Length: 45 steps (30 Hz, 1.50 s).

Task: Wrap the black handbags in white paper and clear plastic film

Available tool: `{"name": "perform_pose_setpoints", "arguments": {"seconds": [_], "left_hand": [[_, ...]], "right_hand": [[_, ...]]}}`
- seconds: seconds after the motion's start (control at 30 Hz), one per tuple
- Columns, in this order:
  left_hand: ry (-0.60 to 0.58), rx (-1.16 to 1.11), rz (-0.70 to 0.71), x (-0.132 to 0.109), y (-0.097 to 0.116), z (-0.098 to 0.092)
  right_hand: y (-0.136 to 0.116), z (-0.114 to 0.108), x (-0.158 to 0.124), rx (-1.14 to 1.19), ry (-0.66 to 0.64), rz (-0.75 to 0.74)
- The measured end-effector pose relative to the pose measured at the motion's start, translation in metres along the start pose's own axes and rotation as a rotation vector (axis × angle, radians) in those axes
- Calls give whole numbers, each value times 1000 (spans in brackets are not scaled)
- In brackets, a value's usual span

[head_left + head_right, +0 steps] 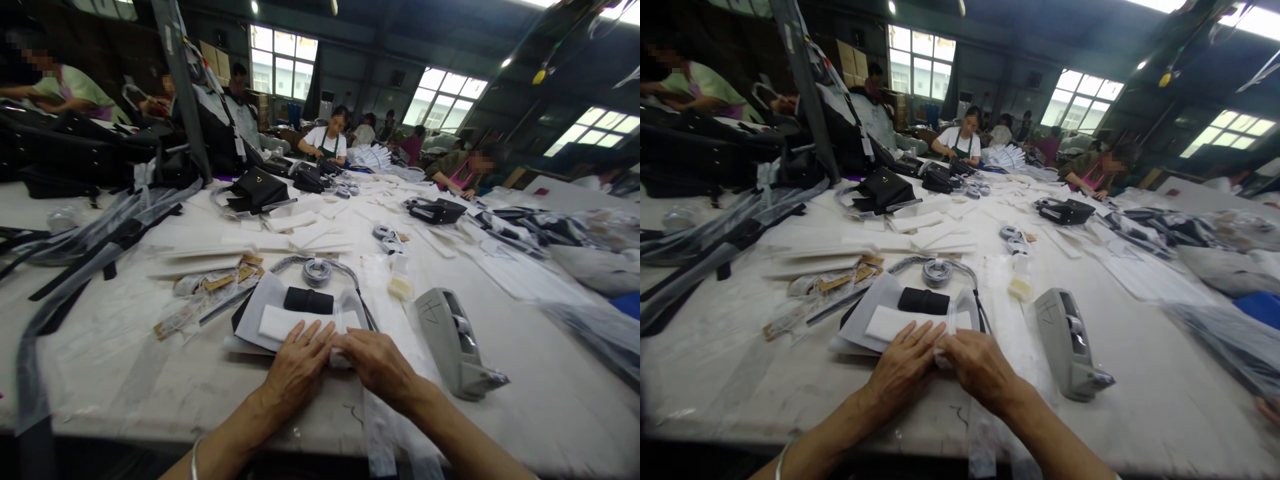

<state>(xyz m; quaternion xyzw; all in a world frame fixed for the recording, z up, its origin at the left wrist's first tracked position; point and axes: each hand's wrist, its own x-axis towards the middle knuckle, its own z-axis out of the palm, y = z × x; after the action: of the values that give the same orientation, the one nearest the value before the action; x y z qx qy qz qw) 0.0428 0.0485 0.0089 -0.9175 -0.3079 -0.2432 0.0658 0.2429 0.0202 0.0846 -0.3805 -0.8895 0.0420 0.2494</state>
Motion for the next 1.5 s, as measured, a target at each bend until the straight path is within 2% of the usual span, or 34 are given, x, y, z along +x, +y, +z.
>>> {"name": "perform_pose_setpoints", "arguments": {"seconds": [0.1,0.17,0.27,0.3,0.33,0.37,0.43,0.5,0.63,0.73,0.83,0.9,0.97,1.1,1.2,1.27,1.5], "left_hand": [[-43,-156,-82,4,4,-10],[-17,-204,-147,6,8,-9],[88,-187,-196,7,13,0],[119,-169,-193,7,14,3],[144,-150,-185,7,15,5],[159,-133,-174,7,15,6],[162,-112,-150,8,14,3],[159,-106,-134,10,13,-3],[151,-99,-127,15,14,-10],[138,-120,-157,16,17,-8],[151,-168,-194,15,19,-2],[176,-187,-209,14,19,1],[193,-187,-216,14,19,3],[175,-162,-233,16,21,4],[219,-178,-272,18,23,7],[252,-190,-284,19,23,9],[191,-209,-237,16,19,5]], "right_hand": [[9,-2,7,7,-75,63],[5,-8,10,42,-156,117],[2,-25,26,370,-346,344],[3,-30,35,524,-365,452],[7,-32,44,659,-329,554],[12,-31,53,751,-241,640],[25,-19,63,753,31,738],[37,2,58,630,209,711],[46,45,16,460,262,411],[42,61,-9,272,321,221],[39,67,-13,124,406,181],[39,66,-12,126,466,209],[38,59,-13,191,455,232],[32,32,-24,316,209,186],[25,17,-27,255,84,149],[21,15,-27,174,49,132],[16,16,-35,103,142,33]]}}
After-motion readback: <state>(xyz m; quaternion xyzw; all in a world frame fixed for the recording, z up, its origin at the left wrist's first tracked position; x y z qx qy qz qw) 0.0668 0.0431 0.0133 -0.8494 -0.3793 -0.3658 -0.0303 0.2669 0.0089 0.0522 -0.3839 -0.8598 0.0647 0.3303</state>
